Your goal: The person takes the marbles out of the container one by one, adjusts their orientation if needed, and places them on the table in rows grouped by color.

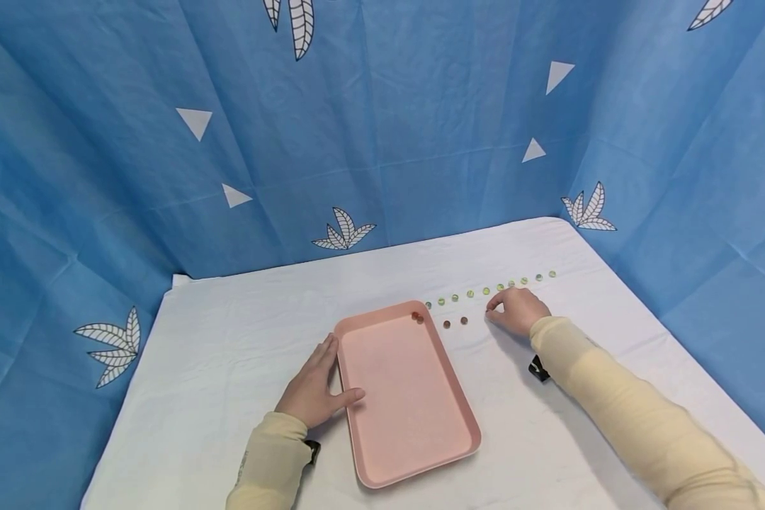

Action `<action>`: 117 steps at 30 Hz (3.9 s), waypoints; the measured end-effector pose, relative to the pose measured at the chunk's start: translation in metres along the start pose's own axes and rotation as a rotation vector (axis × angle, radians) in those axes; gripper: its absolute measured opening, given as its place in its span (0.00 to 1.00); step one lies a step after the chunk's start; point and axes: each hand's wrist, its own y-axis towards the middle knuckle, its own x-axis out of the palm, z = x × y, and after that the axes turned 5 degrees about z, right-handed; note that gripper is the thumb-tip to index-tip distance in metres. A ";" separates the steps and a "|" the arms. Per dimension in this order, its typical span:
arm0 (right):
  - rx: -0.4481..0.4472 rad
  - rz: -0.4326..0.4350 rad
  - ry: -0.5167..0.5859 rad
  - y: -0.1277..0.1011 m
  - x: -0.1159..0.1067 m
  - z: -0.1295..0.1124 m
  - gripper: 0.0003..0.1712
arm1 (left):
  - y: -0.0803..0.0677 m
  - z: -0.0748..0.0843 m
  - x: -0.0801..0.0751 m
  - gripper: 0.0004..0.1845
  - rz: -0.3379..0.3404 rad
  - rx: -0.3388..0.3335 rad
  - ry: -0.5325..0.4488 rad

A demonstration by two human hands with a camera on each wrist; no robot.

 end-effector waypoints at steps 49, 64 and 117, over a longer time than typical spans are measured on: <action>-0.123 0.055 0.079 0.001 -0.015 -0.053 0.15 | 0.003 -0.003 0.001 0.61 0.001 0.024 0.019; -0.253 -0.001 0.080 0.001 0.012 -0.103 0.13 | 0.002 -0.003 0.000 0.61 -0.006 0.016 0.013; -0.234 -0.078 -0.236 0.015 0.045 -0.122 0.03 | -0.002 0.003 0.000 0.60 0.014 0.006 0.018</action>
